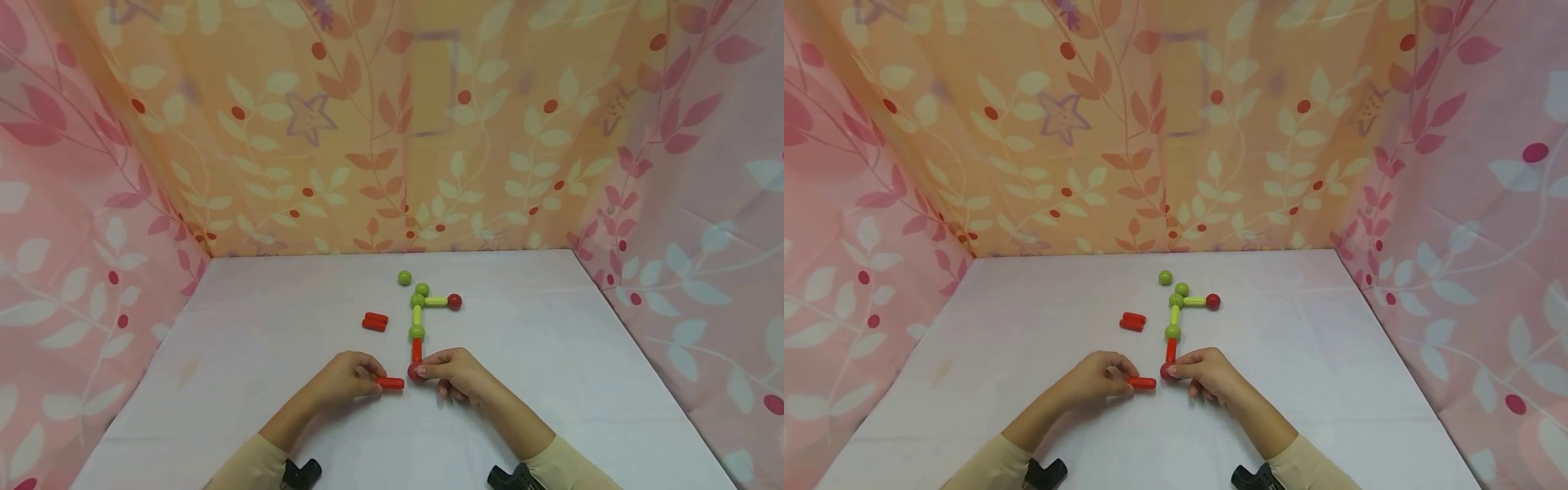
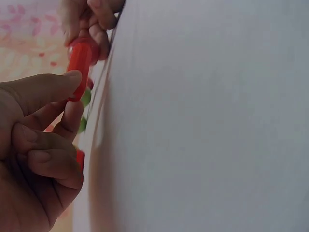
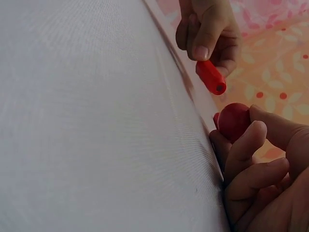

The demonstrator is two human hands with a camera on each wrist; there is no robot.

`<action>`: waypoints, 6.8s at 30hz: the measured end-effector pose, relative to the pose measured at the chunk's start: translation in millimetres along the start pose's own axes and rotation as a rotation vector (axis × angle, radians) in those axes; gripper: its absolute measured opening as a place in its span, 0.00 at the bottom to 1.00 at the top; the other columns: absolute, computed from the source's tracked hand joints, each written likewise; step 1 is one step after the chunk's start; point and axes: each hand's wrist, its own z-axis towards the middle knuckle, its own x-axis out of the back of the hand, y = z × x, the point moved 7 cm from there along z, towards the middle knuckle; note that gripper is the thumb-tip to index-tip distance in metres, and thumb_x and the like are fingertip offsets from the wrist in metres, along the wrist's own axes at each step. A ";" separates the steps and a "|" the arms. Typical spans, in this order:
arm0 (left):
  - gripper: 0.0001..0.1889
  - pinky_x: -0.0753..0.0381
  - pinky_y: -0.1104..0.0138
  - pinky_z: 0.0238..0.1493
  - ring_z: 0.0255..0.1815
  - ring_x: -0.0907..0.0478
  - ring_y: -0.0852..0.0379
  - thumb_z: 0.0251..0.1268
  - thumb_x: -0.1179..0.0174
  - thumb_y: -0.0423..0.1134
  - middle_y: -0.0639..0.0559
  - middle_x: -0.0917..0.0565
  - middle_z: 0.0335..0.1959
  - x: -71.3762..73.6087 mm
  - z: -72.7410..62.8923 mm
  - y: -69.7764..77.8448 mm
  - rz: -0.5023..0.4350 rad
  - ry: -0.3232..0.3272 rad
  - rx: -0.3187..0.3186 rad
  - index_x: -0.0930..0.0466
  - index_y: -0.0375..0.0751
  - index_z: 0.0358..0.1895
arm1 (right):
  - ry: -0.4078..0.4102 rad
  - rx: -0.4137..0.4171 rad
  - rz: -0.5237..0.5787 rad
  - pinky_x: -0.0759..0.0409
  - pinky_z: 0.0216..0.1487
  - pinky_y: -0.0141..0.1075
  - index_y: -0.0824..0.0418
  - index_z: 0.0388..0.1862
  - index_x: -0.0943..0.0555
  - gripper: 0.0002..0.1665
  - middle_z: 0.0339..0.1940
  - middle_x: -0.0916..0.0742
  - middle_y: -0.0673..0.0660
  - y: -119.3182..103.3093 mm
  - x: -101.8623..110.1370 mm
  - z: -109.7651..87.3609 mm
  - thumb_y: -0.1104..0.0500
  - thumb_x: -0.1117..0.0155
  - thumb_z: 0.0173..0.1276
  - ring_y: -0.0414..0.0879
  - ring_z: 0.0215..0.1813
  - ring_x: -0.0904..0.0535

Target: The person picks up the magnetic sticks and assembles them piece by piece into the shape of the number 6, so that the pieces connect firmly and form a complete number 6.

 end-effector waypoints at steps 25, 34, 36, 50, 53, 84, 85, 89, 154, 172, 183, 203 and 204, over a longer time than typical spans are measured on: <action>0.08 0.27 0.69 0.29 0.28 0.26 0.64 0.44 0.29 0.40 0.67 0.21 0.23 -47.8 10.4 34.6 0.053 0.038 -0.044 0.17 0.56 0.29 | -0.014 0.025 0.011 0.43 0.09 0.28 0.55 0.41 0.16 0.22 0.37 0.13 0.58 -2.4 1.8 1.8 0.45 0.29 0.49 0.39 0.10 0.34; 0.09 0.28 0.68 0.31 0.30 0.26 0.64 0.42 0.28 0.47 0.66 0.20 0.24 -49.2 6.4 28.8 -0.022 0.092 -0.010 0.17 0.58 0.30 | -0.012 0.039 0.024 0.44 0.08 0.28 0.55 0.41 0.15 0.21 0.36 0.13 0.56 -0.3 1.5 1.6 0.46 0.29 0.49 0.38 0.08 0.36; 0.10 0.27 0.67 0.31 0.31 0.26 0.64 0.42 0.29 0.49 0.66 0.20 0.25 -48.7 6.5 25.2 -0.045 0.109 0.004 0.17 0.58 0.31 | -0.012 0.041 0.019 0.44 0.08 0.28 0.55 0.41 0.15 0.21 0.35 0.13 0.56 0.1 1.1 2.0 0.46 0.29 0.49 0.38 0.08 0.36; 0.16 0.26 0.62 0.43 0.43 0.24 0.66 0.46 0.31 0.50 0.70 0.18 0.34 -37.8 11.6 20.2 -0.139 0.280 -0.005 0.22 0.64 0.42 | -0.001 0.044 0.024 0.44 0.08 0.28 0.56 0.40 0.16 0.22 0.34 0.13 0.58 0.6 -3.9 1.0 0.45 0.29 0.49 0.38 0.08 0.35; 0.16 0.26 0.60 0.47 0.44 0.24 0.67 0.46 0.31 0.52 0.72 0.19 0.35 -37.9 14.0 20.5 -0.130 0.295 -0.017 0.21 0.65 0.41 | -0.007 0.048 0.025 0.44 0.08 0.28 0.56 0.40 0.16 0.22 0.34 0.13 0.58 0.3 -4.5 1.6 0.45 0.29 0.49 0.38 0.08 0.35; 0.14 0.27 0.64 0.41 0.40 0.24 0.66 0.46 0.31 0.49 0.69 0.18 0.34 -42.4 15.9 20.5 -0.162 0.305 -0.014 0.19 0.59 0.40 | 0.006 0.312 -0.456 0.24 0.29 0.34 0.53 0.39 0.19 0.18 0.30 0.17 0.46 -13.6 12.4 -19.9 0.47 0.30 0.52 0.43 0.30 0.22; 0.14 0.27 0.64 0.41 0.40 0.24 0.66 0.46 0.31 0.49 0.70 0.18 0.34 -42.3 16.3 19.9 -0.156 0.304 -0.015 0.20 0.59 0.40 | -0.006 0.337 -0.476 0.24 0.30 0.33 0.52 0.39 0.19 0.18 0.30 0.17 0.46 -13.7 11.6 -21.2 0.46 0.30 0.52 0.42 0.30 0.23; 0.14 0.27 0.63 0.44 0.41 0.25 0.67 0.46 0.31 0.49 0.70 0.19 0.34 -40.9 18.3 17.1 -0.121 0.309 -0.025 0.20 0.61 0.39 | -0.047 0.415 -0.529 0.27 0.30 0.31 0.48 0.39 0.19 0.19 0.33 0.17 0.45 -13.6 7.3 -24.8 0.44 0.28 0.48 0.40 0.28 0.25; 0.15 0.25 0.65 0.42 0.42 0.26 0.64 0.45 0.30 0.51 0.72 0.21 0.34 -37.6 15.3 11.8 -0.062 0.306 0.009 0.20 0.63 0.39 | 0.223 0.516 -0.633 0.28 0.28 0.35 0.43 0.33 0.17 0.10 0.27 0.20 0.45 -61.5 75.2 22.7 0.54 0.28 0.51 0.44 0.31 0.27; 0.13 0.28 0.65 0.43 0.41 0.27 0.67 0.45 0.30 0.49 0.72 0.20 0.34 -37.2 15.8 16.0 -0.035 0.327 -0.023 0.20 0.62 0.37 | 0.147 0.421 -0.619 0.26 0.36 0.38 0.43 0.33 0.17 0.10 0.30 0.18 0.44 -38.8 71.4 56.0 0.51 0.28 0.51 0.43 0.35 0.25; 0.14 0.28 0.65 0.42 0.41 0.28 0.66 0.45 0.30 0.50 0.72 0.20 0.33 -39.9 14.1 20.0 -0.042 0.314 -0.018 0.20 0.61 0.37 | 0.123 0.456 -0.632 0.26 0.38 0.37 0.44 0.35 0.17 0.11 0.31 0.18 0.43 -39.8 67.8 57.9 0.53 0.29 0.52 0.41 0.35 0.25; 0.13 0.29 0.66 0.38 0.39 0.28 0.63 0.46 0.31 0.50 0.72 0.20 0.32 -42.8 13.2 18.7 -0.051 0.306 0.003 0.21 0.63 0.37 | 0.049 0.425 -0.745 0.26 0.36 0.36 0.51 0.38 0.17 0.11 0.31 0.18 0.41 -66.9 66.1 57.2 0.54 0.31 0.55 0.43 0.34 0.26; 0.13 0.29 0.66 0.38 0.39 0.28 0.63 0.46 0.31 0.50 0.72 0.21 0.32 -42.7 12.9 19.0 -0.046 0.306 0.004 0.21 0.63 0.37 | 0.044 0.428 -0.746 0.26 0.36 0.36 0.52 0.39 0.17 0.11 0.32 0.17 0.42 -71.1 66.0 57.3 0.55 0.31 0.55 0.43 0.34 0.26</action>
